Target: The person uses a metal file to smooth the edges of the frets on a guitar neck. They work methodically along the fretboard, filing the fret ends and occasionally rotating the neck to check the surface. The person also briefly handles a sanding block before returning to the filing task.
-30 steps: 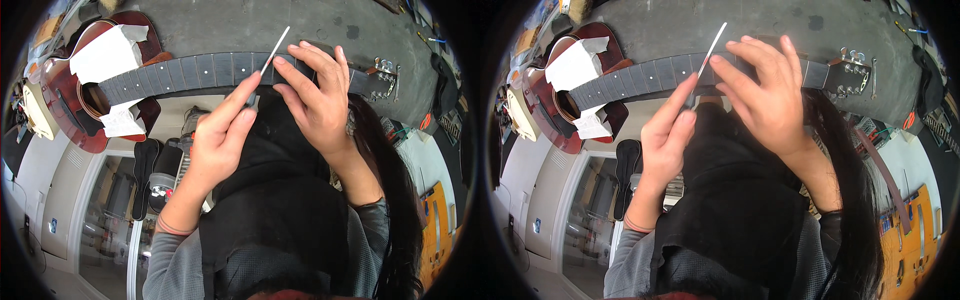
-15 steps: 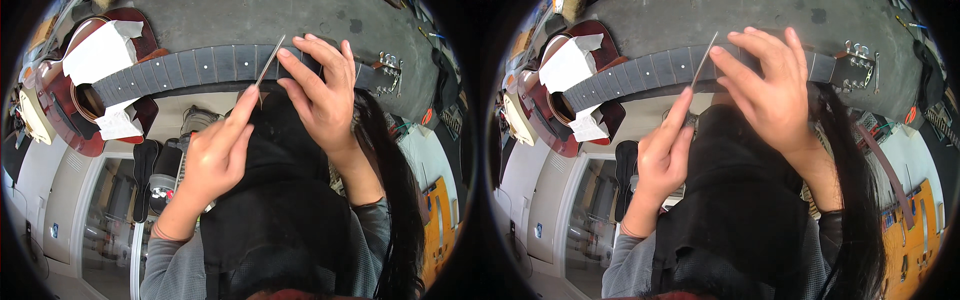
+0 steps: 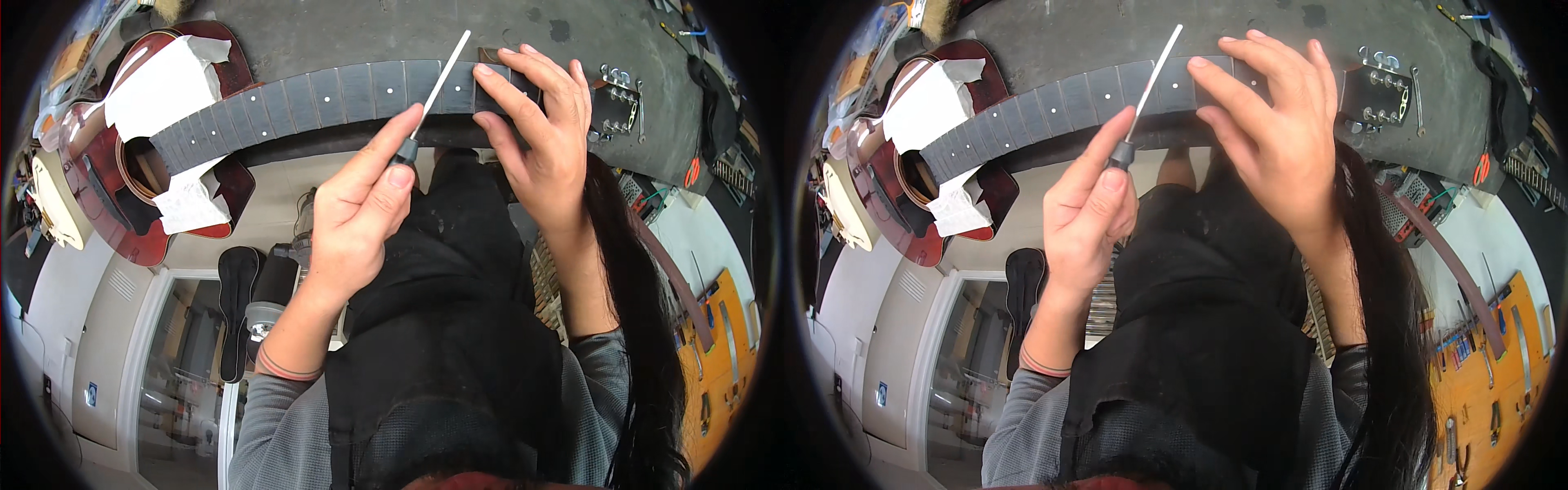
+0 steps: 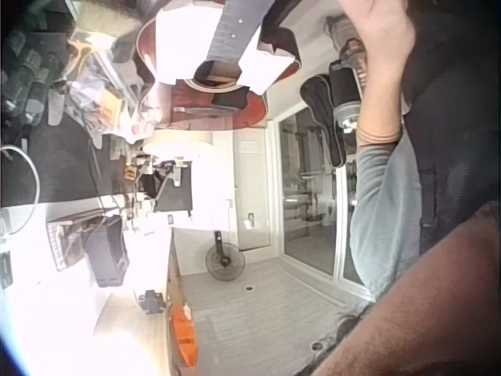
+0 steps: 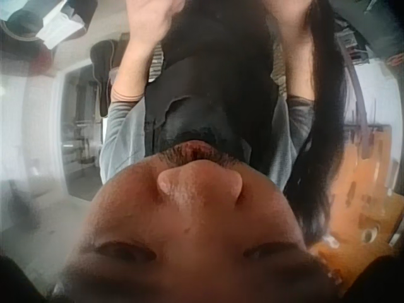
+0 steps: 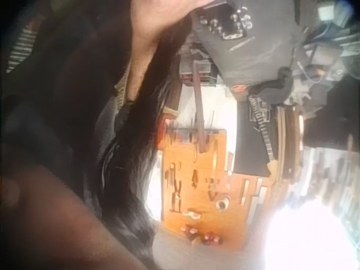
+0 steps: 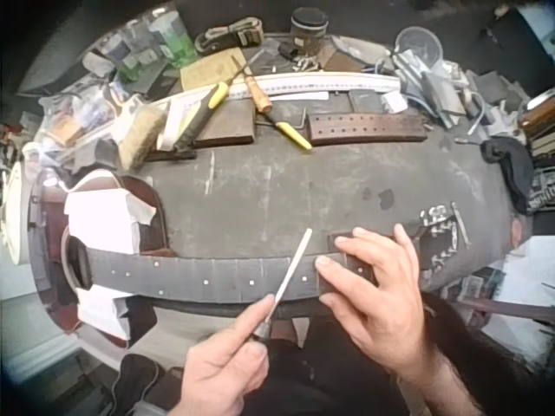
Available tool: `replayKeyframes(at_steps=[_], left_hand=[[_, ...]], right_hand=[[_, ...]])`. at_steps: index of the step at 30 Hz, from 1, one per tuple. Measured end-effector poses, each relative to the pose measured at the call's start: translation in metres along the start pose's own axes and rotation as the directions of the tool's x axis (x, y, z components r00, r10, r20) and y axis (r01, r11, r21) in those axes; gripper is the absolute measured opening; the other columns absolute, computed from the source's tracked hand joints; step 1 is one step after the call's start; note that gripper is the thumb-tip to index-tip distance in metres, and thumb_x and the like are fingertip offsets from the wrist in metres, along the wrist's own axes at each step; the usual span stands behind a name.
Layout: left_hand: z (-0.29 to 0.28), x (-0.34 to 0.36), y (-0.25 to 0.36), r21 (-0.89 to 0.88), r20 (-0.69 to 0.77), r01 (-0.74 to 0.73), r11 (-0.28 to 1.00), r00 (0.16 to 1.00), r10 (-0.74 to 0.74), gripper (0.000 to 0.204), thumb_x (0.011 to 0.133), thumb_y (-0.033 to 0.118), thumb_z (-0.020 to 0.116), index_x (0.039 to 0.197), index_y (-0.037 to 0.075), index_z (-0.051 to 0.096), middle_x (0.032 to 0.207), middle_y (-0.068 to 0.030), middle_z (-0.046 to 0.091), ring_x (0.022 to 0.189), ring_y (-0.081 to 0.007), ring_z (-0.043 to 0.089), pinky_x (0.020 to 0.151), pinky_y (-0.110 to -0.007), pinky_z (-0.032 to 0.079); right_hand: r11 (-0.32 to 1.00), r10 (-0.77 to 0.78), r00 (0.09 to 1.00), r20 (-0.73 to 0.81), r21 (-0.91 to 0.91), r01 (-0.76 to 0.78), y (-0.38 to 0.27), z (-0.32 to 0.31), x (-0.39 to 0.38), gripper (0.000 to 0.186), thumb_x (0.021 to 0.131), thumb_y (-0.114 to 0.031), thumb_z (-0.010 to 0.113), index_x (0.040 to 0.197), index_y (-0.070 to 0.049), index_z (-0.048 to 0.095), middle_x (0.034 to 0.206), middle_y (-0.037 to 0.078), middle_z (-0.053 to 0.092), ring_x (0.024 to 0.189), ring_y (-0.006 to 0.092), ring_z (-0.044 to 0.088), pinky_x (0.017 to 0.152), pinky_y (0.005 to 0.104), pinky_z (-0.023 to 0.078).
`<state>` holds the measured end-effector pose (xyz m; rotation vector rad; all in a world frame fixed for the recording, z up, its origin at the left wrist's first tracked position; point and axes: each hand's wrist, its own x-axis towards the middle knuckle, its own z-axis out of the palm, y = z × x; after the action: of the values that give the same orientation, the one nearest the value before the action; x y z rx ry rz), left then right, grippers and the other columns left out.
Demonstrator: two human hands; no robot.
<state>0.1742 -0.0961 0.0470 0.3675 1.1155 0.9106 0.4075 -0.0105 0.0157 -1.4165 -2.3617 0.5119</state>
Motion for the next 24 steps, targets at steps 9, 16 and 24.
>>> replayKeyframes(at_steps=[9,16,24], left_hand=[[0.024,0.013,-0.005,0.482,-0.03,-0.109,0.869,0.99,0.141,0.05,0.112,0.0,0.061,0.162,-0.003,0.058,0.152,-0.0209,0.069,0.129,-0.0246,0.073,0.105,-0.032,0.056],[0.017,-0.01,-0.006,0.672,0.046,-0.254,0.695,0.952,0.303,0.054,0.107,-0.006,0.062,0.16,-0.003,0.06,0.156,-0.0231,0.069,0.141,-0.0324,0.071,0.11,-0.036,0.056],[0.025,0.012,-0.004,0.806,0.122,-0.341,0.485,0.896,0.427,0.06,0.101,-0.007,0.068,0.16,0.007,0.064,0.124,-0.0222,0.081,0.076,-0.0331,0.075,0.076,-0.04,0.061]], right_hand=[[0.998,-0.024,1.0,0.001,0.052,0.023,0.006,0.003,-0.002,0.056,0.085,-0.015,0.091,0.139,-0.027,0.08,0.144,0.002,0.07,0.14,0.0294,0.064,0.124,0.0612,0.038],[0.996,-0.016,0.999,-0.041,0.092,0.02,0.009,0.006,-0.002,0.056,0.085,-0.015,0.091,0.138,-0.026,0.081,0.141,0.002,0.07,0.138,0.0298,0.065,0.124,0.0609,0.037],[0.995,-0.019,0.998,-0.065,0.101,0.025,0.011,0.01,-0.004,0.054,0.085,-0.016,0.091,0.137,-0.026,0.081,0.14,0.002,0.07,0.138,0.0293,0.065,0.124,0.0608,0.037]])
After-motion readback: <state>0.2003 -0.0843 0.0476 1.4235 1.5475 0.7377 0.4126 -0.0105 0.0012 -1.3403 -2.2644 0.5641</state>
